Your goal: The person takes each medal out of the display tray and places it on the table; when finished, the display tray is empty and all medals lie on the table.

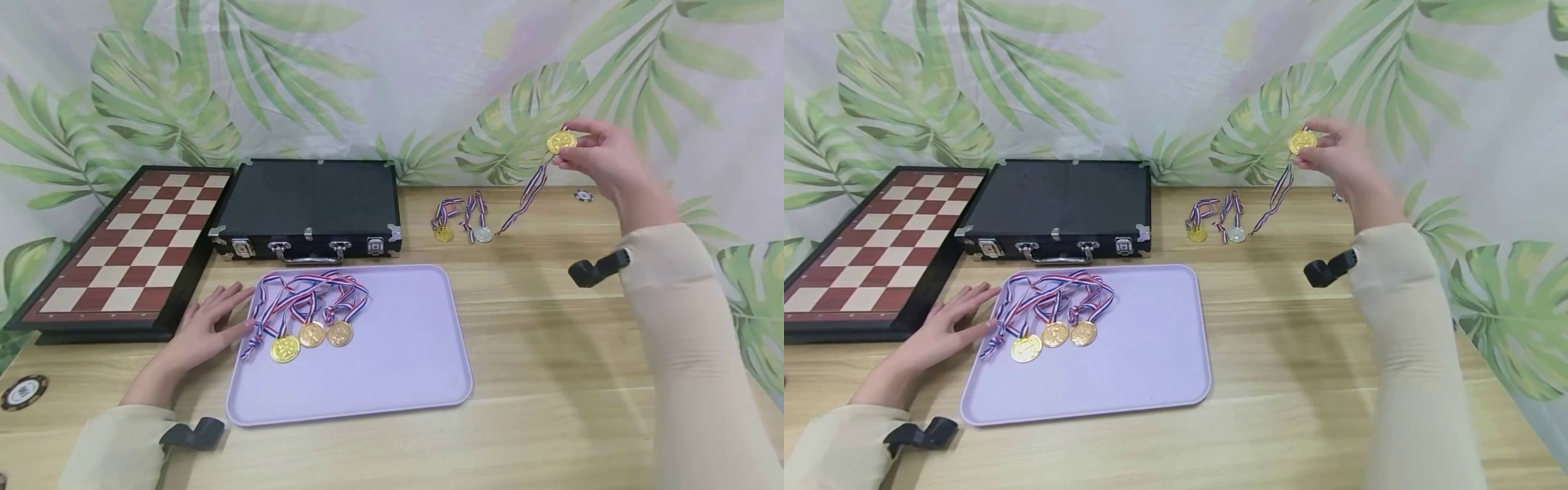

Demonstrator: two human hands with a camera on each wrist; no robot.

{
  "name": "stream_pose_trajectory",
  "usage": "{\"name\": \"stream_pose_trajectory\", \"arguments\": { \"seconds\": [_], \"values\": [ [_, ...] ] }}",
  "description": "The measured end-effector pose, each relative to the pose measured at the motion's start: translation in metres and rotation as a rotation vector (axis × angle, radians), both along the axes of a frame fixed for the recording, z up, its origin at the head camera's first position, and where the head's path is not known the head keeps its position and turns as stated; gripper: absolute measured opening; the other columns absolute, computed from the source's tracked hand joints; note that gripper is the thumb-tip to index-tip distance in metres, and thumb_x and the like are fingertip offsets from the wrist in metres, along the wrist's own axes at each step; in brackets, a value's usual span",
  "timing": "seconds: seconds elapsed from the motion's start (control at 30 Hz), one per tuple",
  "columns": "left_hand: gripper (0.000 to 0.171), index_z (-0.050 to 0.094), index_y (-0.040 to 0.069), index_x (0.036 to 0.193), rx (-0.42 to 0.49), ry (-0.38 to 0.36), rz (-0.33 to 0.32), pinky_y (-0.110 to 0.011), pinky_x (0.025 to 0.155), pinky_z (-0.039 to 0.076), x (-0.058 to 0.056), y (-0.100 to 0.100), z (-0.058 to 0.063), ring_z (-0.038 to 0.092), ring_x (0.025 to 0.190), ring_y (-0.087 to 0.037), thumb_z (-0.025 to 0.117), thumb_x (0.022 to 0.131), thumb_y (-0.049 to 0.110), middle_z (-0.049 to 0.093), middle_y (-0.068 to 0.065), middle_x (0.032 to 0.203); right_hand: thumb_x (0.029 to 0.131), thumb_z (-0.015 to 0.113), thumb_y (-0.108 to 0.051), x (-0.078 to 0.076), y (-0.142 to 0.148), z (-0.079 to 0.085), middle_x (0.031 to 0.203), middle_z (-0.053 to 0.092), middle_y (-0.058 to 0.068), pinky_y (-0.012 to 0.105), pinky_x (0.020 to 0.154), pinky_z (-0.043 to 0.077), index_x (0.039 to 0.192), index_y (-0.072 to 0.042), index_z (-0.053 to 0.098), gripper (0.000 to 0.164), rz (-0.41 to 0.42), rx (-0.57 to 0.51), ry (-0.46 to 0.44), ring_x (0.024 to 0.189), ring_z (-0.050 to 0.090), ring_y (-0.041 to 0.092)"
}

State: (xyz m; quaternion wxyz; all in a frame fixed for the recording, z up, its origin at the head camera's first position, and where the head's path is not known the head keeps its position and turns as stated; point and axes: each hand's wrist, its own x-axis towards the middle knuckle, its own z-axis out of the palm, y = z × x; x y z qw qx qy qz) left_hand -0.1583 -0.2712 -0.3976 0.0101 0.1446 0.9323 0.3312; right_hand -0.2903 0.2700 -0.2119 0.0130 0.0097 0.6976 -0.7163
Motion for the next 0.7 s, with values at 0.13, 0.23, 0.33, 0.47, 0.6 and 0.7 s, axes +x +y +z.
{"name": "stream_pose_trajectory", "arguments": {
  "seconds": [0.13, 0.23, 0.33, 0.47, 0.6, 0.7],
  "values": [
    [0.058, 0.037, 0.006, 0.131, 0.004, 0.016, -0.008, -0.058, 0.092, -0.010, 0.000, -0.001, 0.000, 0.008, 0.123, -0.043, 0.058, 0.081, 0.028, 0.022, -0.025, 0.135, 0.077, 0.054, 0.013, -0.023, -0.005, -0.005, 0.097, 0.044, 0.013, 0.022, 0.069, 0.048, 0.133, -0.006, 0.032, 0.062, -0.005, -0.028, -0.057, 0.067, 0.060, 0.018],
    [0.058, 0.036, 0.006, 0.131, 0.003, 0.015, -0.011, -0.057, 0.092, -0.011, 0.001, -0.001, 0.000, 0.008, 0.123, -0.044, 0.058, 0.081, 0.028, 0.021, -0.026, 0.135, 0.076, 0.055, 0.013, -0.032, -0.012, 0.000, 0.098, 0.045, 0.013, 0.022, 0.070, 0.048, 0.132, -0.007, 0.033, 0.064, -0.011, -0.049, -0.066, 0.068, 0.059, 0.019],
    [0.058, 0.036, 0.007, 0.131, 0.006, 0.017, -0.006, -0.057, 0.093, -0.011, 0.002, -0.001, 0.000, 0.008, 0.124, -0.043, 0.058, 0.081, 0.029, 0.021, -0.025, 0.136, 0.074, 0.058, 0.014, -0.037, -0.019, 0.009, 0.098, 0.047, 0.013, 0.023, 0.069, 0.048, 0.132, -0.008, 0.034, 0.066, -0.007, -0.073, -0.056, 0.068, 0.059, 0.019],
    [0.058, 0.036, 0.007, 0.131, 0.009, 0.025, -0.001, -0.057, 0.092, -0.011, 0.001, -0.002, 0.001, 0.008, 0.124, -0.043, 0.057, 0.082, 0.029, 0.022, -0.025, 0.136, 0.074, 0.057, 0.015, -0.044, -0.027, 0.015, 0.101, 0.046, 0.014, 0.022, 0.069, 0.048, 0.132, -0.008, 0.035, 0.066, -0.009, -0.062, -0.048, 0.067, 0.059, 0.020],
    [0.058, 0.036, 0.007, 0.131, 0.009, 0.022, -0.002, -0.057, 0.092, -0.011, 0.001, -0.003, 0.001, 0.007, 0.124, -0.043, 0.058, 0.081, 0.028, 0.022, -0.025, 0.136, 0.077, 0.053, 0.014, -0.056, -0.026, 0.001, 0.101, 0.046, 0.013, 0.021, 0.068, 0.048, 0.133, -0.008, 0.031, 0.064, -0.035, 0.016, -0.074, 0.064, 0.059, 0.017],
    [0.058, 0.036, 0.007, 0.131, 0.008, 0.018, -0.004, -0.057, 0.092, -0.011, 0.002, -0.003, 0.000, 0.007, 0.124, -0.043, 0.058, 0.081, 0.029, 0.021, -0.024, 0.136, 0.079, 0.050, 0.014, -0.063, -0.023, -0.017, 0.097, 0.047, 0.014, 0.020, 0.065, 0.048, 0.134, -0.006, 0.029, 0.062, -0.071, 0.056, -0.094, 0.059, 0.059, 0.015]
  ]
}}
